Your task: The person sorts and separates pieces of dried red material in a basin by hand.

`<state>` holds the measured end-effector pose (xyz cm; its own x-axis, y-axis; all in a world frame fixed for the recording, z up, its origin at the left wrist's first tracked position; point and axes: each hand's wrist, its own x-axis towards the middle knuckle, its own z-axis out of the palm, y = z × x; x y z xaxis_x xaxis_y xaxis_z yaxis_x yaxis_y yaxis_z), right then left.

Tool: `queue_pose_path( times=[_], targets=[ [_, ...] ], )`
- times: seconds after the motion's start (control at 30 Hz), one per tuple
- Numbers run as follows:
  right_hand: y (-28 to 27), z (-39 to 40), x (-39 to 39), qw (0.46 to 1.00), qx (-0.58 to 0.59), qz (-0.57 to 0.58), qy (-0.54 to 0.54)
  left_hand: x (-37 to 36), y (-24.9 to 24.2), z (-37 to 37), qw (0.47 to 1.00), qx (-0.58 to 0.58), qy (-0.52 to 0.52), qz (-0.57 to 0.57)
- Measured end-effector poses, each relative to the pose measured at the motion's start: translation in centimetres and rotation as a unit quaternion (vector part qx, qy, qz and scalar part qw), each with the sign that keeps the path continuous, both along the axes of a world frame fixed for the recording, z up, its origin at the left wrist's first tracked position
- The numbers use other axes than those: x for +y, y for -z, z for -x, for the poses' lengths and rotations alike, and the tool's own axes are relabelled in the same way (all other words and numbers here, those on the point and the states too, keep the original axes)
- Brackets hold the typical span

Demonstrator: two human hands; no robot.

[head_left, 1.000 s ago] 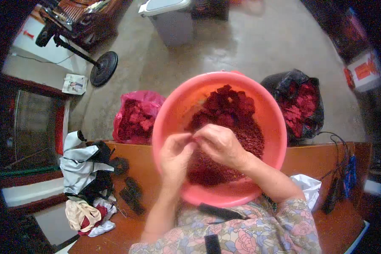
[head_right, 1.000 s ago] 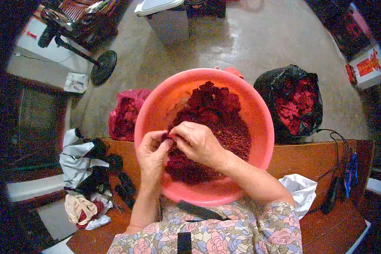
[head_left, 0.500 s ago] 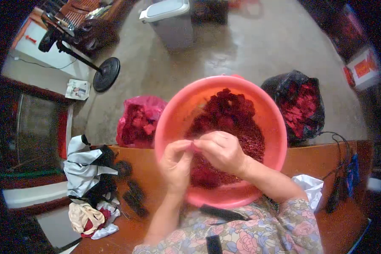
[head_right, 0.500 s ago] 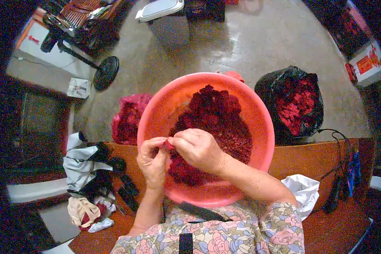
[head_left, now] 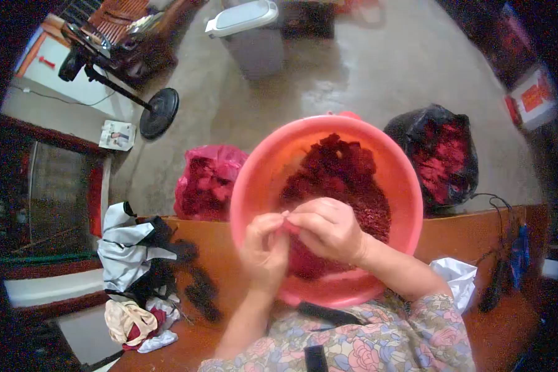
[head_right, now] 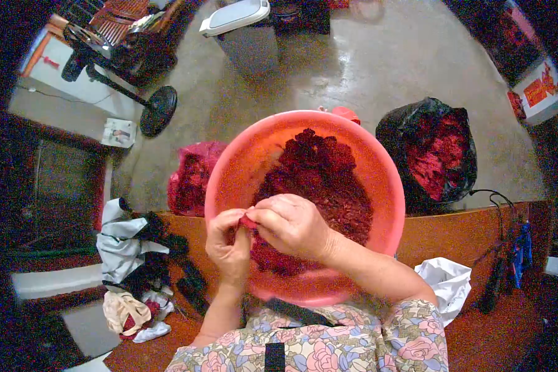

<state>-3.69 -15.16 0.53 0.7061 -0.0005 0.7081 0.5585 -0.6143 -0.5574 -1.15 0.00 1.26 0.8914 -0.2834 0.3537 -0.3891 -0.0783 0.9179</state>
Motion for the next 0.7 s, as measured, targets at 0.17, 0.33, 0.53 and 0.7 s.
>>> queue_pose_path(
  times=[0.17,0.33,0.53,0.7],
  targets=[
    [0.0,0.0,0.3,1.0,-0.014,0.011,-0.004,-0.1,0.6,-0.1,0.999,-0.009,-0.013,0.039],
    [0.4,0.0,0.1,1.0,-0.021,-0.012,-0.009,-0.3,0.2,0.2,0.997,0.049,-0.028,0.052],
    [0.1,-0.3,0.1,0.99,0.073,-0.121,-0.012,-0.3,0.3,0.1,0.998,0.062,-0.021,0.02],
    [0.6,-0.4,-0.2,0.994,0.059,-0.092,0.019,-0.3,-0.1,-0.1,0.999,0.019,0.007,-0.037]
  ],
)
